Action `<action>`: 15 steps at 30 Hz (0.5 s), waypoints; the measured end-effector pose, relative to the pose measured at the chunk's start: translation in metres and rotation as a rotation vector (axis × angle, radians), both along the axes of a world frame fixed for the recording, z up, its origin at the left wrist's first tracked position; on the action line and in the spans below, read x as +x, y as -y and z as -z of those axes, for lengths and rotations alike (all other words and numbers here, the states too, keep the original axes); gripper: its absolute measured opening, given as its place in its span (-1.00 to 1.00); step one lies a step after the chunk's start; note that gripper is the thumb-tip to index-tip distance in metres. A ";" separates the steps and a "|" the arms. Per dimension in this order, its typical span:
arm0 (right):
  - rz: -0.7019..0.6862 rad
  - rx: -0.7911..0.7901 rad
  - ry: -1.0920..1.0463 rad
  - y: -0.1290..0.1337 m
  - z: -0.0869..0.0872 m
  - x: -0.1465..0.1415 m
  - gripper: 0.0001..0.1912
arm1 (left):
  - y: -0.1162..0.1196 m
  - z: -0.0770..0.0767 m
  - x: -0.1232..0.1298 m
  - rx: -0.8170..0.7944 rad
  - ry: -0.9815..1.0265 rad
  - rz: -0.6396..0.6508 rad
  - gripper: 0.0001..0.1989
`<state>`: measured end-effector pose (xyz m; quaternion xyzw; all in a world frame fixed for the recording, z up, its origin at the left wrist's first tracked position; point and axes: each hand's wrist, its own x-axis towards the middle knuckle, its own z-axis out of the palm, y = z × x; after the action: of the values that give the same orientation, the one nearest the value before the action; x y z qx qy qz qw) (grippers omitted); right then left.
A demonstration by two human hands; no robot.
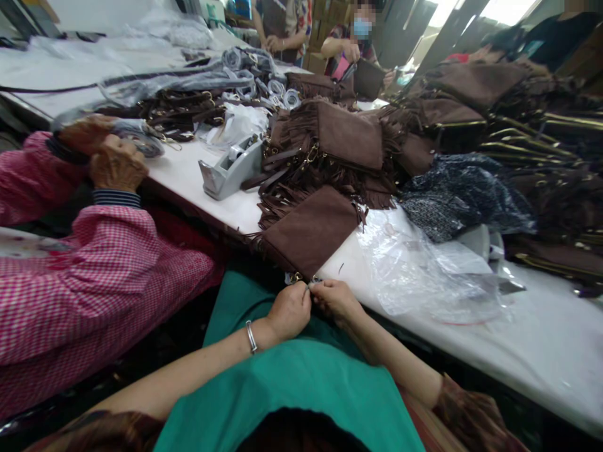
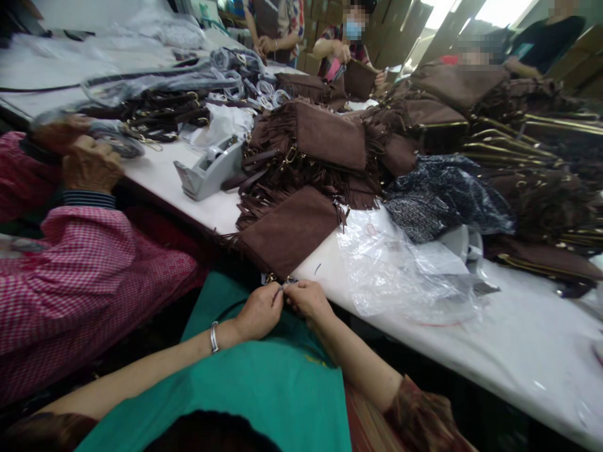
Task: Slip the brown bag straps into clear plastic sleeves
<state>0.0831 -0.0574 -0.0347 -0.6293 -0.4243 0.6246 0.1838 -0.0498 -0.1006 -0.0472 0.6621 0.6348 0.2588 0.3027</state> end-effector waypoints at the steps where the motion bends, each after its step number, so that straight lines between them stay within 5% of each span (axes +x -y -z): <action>1: 0.003 -0.033 -0.026 0.000 0.000 0.000 -0.68 | 0.000 -0.001 0.000 0.003 -0.010 0.007 -0.76; 15: 0.004 -0.053 -0.022 -0.003 -0.008 -0.010 -0.81 | 0.005 0.004 -0.005 -0.005 -0.107 0.077 -0.78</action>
<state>0.0731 -0.0542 -0.0262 -0.6280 -0.4044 0.6421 0.1727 -0.0553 -0.1051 -0.0508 0.6982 0.6248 0.2096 0.2796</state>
